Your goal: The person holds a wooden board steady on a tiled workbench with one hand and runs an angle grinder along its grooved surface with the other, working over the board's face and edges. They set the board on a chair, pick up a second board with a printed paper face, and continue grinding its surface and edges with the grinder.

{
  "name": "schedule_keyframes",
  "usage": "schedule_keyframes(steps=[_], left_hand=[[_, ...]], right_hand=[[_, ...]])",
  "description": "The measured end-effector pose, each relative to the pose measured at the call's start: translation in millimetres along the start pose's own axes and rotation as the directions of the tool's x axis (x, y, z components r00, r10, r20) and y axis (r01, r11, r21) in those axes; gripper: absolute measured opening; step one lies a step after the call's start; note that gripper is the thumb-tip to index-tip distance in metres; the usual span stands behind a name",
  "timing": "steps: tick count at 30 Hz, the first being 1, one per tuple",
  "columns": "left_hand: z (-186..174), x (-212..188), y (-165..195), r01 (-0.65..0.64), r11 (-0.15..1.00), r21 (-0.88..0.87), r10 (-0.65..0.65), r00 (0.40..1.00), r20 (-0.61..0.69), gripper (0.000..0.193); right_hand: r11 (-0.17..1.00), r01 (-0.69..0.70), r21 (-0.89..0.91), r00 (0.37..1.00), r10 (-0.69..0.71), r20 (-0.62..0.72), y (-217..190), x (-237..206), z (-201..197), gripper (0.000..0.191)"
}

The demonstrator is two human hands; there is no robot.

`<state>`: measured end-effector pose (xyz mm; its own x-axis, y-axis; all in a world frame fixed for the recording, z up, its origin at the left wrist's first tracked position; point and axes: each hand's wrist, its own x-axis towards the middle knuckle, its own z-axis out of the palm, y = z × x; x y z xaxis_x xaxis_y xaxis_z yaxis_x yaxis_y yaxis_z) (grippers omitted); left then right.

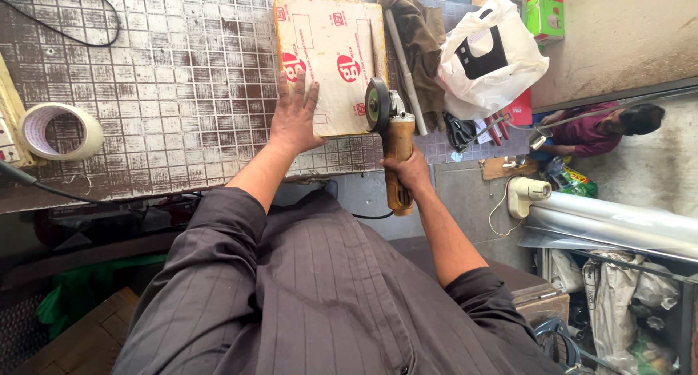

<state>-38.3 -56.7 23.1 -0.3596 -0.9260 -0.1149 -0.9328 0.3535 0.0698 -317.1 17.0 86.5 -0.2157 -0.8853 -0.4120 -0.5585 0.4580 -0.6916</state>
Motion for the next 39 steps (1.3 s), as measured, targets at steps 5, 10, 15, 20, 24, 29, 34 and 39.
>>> schedule_keyframes(steps=[5, 10, 15, 20, 24, 29, 34, 39], left_hand=[[-0.8, 0.3, -0.3, 0.025, 1.000, -0.013, -0.025, 1.000, -0.013, 0.137], [-1.5, -0.8, 0.5, 0.030, 0.999, -0.032, -0.030, 0.999, -0.013, 0.137], [-1.6, -1.2, 0.1, 0.034, 0.999, -0.038, -0.035, 0.999, -0.023, 0.138], [-1.5, -1.8, 1.6, 0.045, 0.993, -0.109, -0.049, 0.998, -0.034, 0.136], [-2.9, -2.8, 1.6, 0.057, 0.987, -0.151, -0.063, 0.997, -0.032, 0.134], [-4.8, -2.5, 1.0, 0.024, 0.999, -0.035, -0.025, 1.000, -0.003, 0.135], [-3.7, -2.4, 1.2, 0.002, 1.000, 0.001, -0.002, 1.000, 0.004, 0.136], [-0.4, -1.8, 0.7, 0.024, 0.999, -0.047, -0.025, 0.999, -0.022, 0.135]], right_hand=[[1.000, -0.019, -0.009, 1.000, 0.019, 0.004, -1.8, 0.3, 0.1, 0.057], [0.999, -0.009, -0.046, 1.000, 0.009, -0.017, -5.2, -1.2, 0.6, 0.057], [0.999, -0.006, -0.034, 1.000, 0.005, -0.017, -9.4, -1.5, 1.1, 0.057], [0.998, -0.024, -0.060, 0.999, 0.023, -0.030, -13.6, -2.6, 0.3, 0.059], [0.997, -0.006, -0.077, 1.000, 0.004, -0.027, -16.2, -3.0, 0.3, 0.059], [0.996, -0.027, -0.081, 0.999, 0.024, -0.037, -16.7, -2.4, 1.2, 0.060], [0.997, -0.034, -0.073, 0.999, 0.033, -0.018, -15.3, -0.1, 1.4, 0.059], [0.991, -0.056, -0.118, 0.998, 0.051, -0.043, -15.0, 2.6, 1.6, 0.060]])
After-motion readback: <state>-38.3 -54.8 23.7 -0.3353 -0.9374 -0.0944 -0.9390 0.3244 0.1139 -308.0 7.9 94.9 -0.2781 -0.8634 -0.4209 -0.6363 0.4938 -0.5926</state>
